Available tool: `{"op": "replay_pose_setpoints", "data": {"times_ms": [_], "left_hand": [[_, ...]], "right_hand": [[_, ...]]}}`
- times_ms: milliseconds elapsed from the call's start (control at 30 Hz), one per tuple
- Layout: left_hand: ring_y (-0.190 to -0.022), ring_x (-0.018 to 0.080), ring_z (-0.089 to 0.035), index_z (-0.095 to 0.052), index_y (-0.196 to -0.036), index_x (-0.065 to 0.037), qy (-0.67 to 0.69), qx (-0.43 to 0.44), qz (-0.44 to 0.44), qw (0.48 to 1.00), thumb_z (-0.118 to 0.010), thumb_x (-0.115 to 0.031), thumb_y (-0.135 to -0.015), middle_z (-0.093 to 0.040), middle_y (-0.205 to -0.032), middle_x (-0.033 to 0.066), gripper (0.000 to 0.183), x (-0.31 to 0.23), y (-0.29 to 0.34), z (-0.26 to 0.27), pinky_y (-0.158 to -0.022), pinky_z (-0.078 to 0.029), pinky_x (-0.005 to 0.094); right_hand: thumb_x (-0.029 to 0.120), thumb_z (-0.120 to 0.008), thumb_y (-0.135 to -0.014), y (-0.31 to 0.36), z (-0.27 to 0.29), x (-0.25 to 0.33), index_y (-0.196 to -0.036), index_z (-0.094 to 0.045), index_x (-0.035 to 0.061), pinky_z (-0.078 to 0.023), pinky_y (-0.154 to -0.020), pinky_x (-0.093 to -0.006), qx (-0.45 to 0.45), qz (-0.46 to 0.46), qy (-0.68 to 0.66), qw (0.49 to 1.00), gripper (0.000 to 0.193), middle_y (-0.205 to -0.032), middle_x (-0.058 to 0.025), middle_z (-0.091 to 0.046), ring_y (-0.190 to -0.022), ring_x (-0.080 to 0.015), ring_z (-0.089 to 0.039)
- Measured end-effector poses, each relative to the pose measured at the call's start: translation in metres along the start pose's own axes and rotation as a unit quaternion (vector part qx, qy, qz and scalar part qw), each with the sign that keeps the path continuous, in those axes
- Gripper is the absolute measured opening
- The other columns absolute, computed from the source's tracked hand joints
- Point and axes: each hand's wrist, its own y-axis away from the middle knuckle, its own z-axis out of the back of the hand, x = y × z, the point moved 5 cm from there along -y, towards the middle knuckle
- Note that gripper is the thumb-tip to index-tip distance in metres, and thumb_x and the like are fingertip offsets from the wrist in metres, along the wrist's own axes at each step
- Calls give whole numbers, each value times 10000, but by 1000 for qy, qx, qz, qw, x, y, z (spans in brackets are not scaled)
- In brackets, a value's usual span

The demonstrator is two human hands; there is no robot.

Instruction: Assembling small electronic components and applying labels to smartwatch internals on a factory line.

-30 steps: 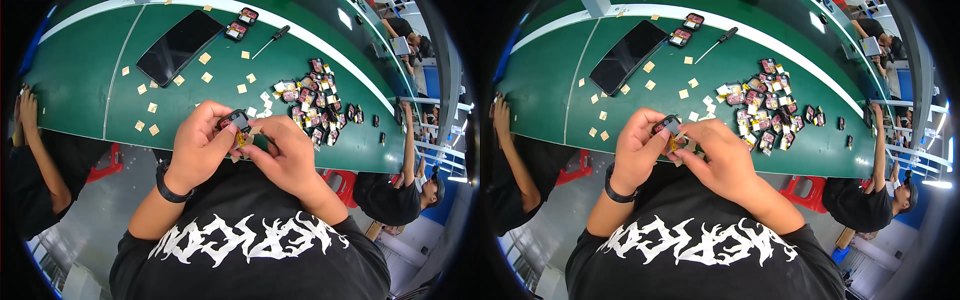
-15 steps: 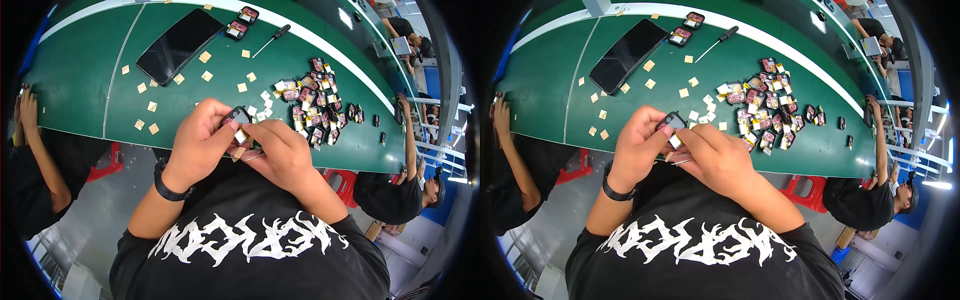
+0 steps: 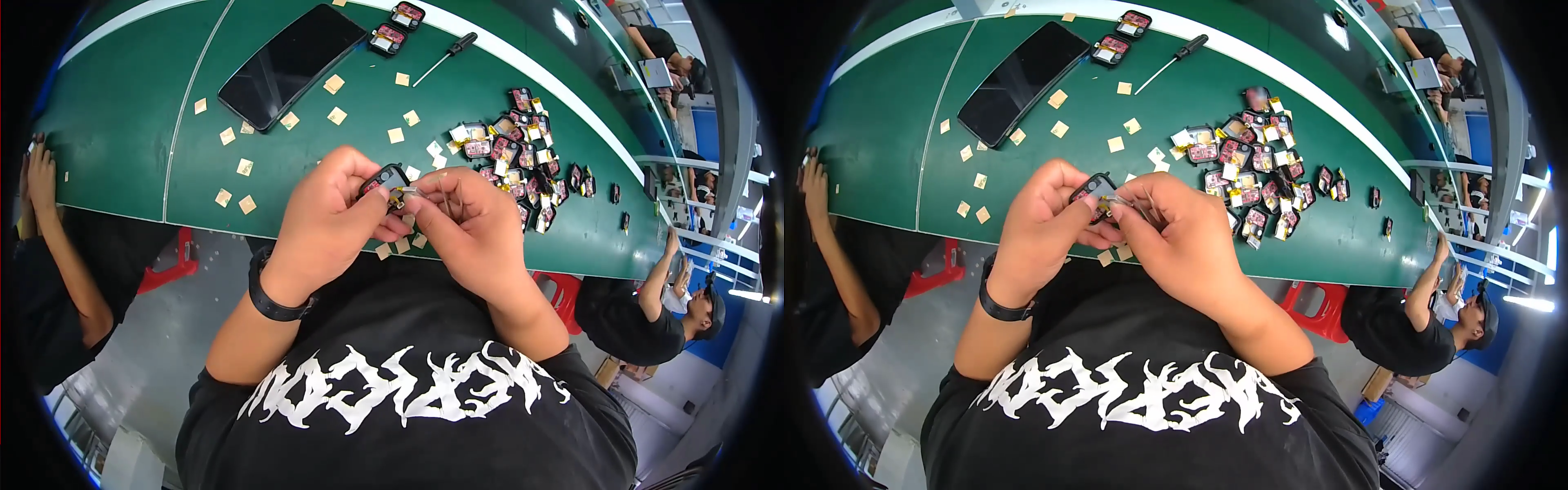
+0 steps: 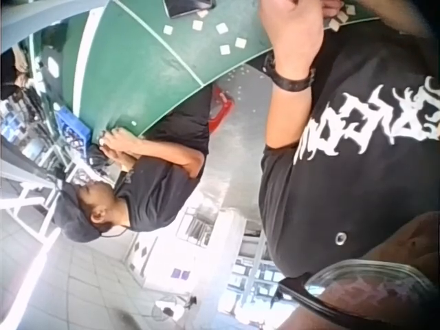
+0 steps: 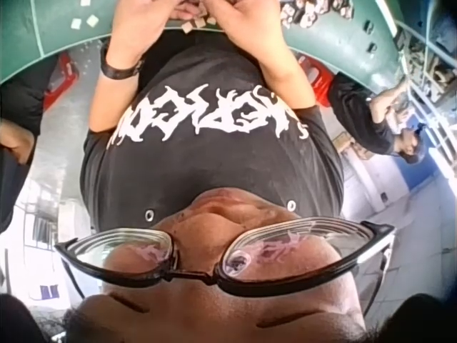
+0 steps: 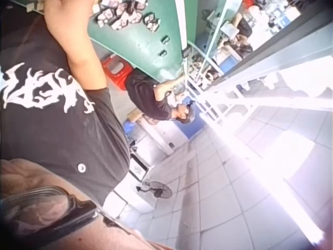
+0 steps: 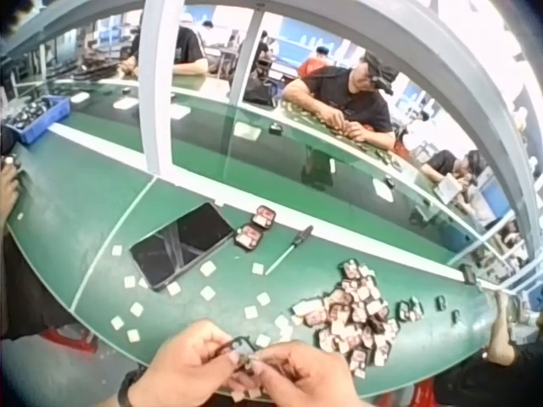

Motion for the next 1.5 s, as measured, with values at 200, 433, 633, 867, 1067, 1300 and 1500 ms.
{"op": "replay_pose_setpoints", "data": {"times_ms": [200, 433, 633, 867, 1067, 1300, 1500], "left_hand": [[-805, 167, -736, -470, -1111, 44, -32, -37, -31, 998, -521, 15, -1008, -703, -984, 152, 119, 5, 2, -1, -700, -616, 289], [-868, 155, -721, -463, -1128, 47, -74, -20, -82, 994, -513, 35, -1018, -700, -1009, 141, 121, 5, 5, -3, -761, -606, 286], [-977, 163, -687, -451, -1189, 33, -95, 46, -114, 988, -509, 65, -1019, -657, -1130, 151, 182, 9, 7, 0, -863, -602, 317], [-989, 168, -710, -445, -1196, 33, -68, 93, -131, 985, -507, 60, -1014, -654, -1128, 146, 193, 9, 9, 1, -874, -594, 320], [-1006, 212, -710, -450, -1286, 42, -90, 132, -140, 977, -486, 56, -1038, -650, -1179, 175, 251, 7, 14, 3, -859, -589, 326], [-956, 195, -724, -491, -1279, 52, -117, 165, -104, 974, -523, -25, -1061, -685, -1106, 158, 233, 3, 17, 2, -809, -601, 304], [-855, 137, -707, -599, -1110, 52, 11, 125, -32, 992, -710, 9, -950, -706, -979, 100, 200, 4, 30, 3, -750, -577, 261]], "right_hand": [[36, -748, -915, -3, -3, 7, -971, -716, -25, -494, -567, -238, -14, 3, 72, 997, 88, -790, -70, -701, -647, -75, -636], [28, -761, -904, -6, -1, 1, -955, -744, -41, -521, -624, -259, 6, -21, 27, 999, 87, -832, -86, -671, -722, -124, -669], [45, -762, -913, -8, -1, -5, -990, -759, -39, -517, -647, -267, 30, -29, 49, 998, 114, -835, -72, -660, -754, -127, -663], [-3, -771, -898, -13, -3, -10, -926, -698, -60, -510, -651, -236, 26, -99, -121, 987, 97, -812, -35, -643, -737, -92, -619], [9, -837, -839, -22, -3, -19, -817, -634, -6, -464, -556, -219, 23, -112, -192, 975, 204, -765, -7, -649, -626, -54, -563], [0, -810, -864, -16, 6, -11, -863, -620, 23, -458, -552, -192, 111, -159, -43, 980, 191, -749, -8, -665, -634, -46, -590], [98, -824, -890, -1, 2, -7, -829, -578, 75, -343, -481, -174, 97, -194, -238, 947, 255, -698, 14, -631, -571, -7, -500]]}}
